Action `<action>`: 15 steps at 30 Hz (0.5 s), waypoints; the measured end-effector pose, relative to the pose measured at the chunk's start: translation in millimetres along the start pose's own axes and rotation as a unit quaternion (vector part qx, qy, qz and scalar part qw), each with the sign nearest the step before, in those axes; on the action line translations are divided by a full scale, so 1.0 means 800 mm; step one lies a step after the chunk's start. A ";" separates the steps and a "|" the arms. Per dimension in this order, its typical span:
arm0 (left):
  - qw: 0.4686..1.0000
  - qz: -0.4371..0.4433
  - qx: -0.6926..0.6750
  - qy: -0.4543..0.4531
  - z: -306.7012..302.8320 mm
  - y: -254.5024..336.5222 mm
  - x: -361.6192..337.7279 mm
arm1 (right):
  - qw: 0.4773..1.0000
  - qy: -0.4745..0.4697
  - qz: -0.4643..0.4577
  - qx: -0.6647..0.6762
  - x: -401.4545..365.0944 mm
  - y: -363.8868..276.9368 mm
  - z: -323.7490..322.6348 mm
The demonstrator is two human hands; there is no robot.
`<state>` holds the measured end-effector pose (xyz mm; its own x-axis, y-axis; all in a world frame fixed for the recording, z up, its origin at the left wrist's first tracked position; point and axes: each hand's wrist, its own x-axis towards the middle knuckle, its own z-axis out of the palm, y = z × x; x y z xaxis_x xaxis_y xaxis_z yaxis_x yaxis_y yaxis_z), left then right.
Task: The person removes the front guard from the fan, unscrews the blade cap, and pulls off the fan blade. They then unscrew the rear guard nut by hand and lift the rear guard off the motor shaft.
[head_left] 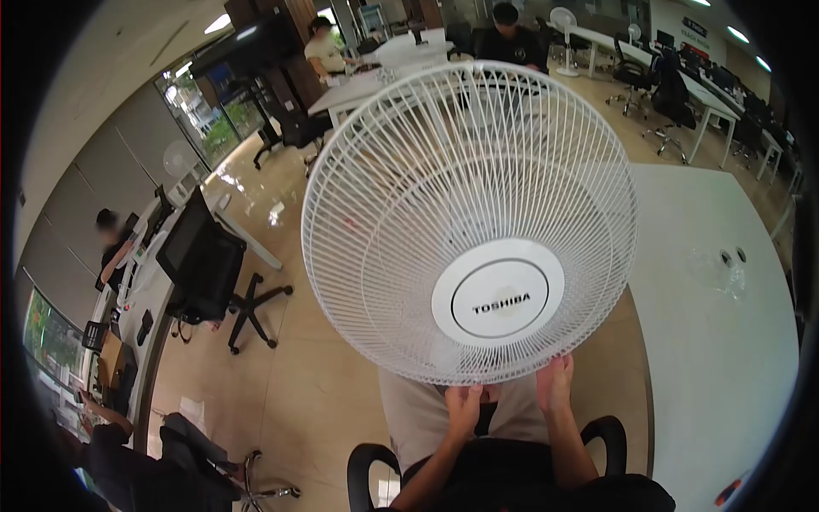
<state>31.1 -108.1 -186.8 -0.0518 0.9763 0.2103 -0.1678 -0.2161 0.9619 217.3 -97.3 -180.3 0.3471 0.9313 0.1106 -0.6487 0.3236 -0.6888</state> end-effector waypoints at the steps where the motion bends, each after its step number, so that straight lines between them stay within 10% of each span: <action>1: 0.999 0.025 0.022 0.026 0.007 0.003 -0.001 | 1.000 0.010 -0.010 0.001 -0.001 0.000 0.004; 5: 0.985 -0.159 0.047 0.043 0.016 0.033 -0.013 | 0.996 0.084 -0.007 -0.033 0.000 0.001 0.007; 15: 0.959 -0.096 -0.244 0.112 0.011 0.070 0.003 | 0.996 0.084 0.001 -0.002 -0.002 -0.017 0.035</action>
<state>30.2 -117.9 -131.4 -0.1748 0.9829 -0.0581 -0.6325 -0.0669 0.7716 206.5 -98.3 -151.0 0.4545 0.8907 -0.0132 -0.6477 0.3203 -0.6913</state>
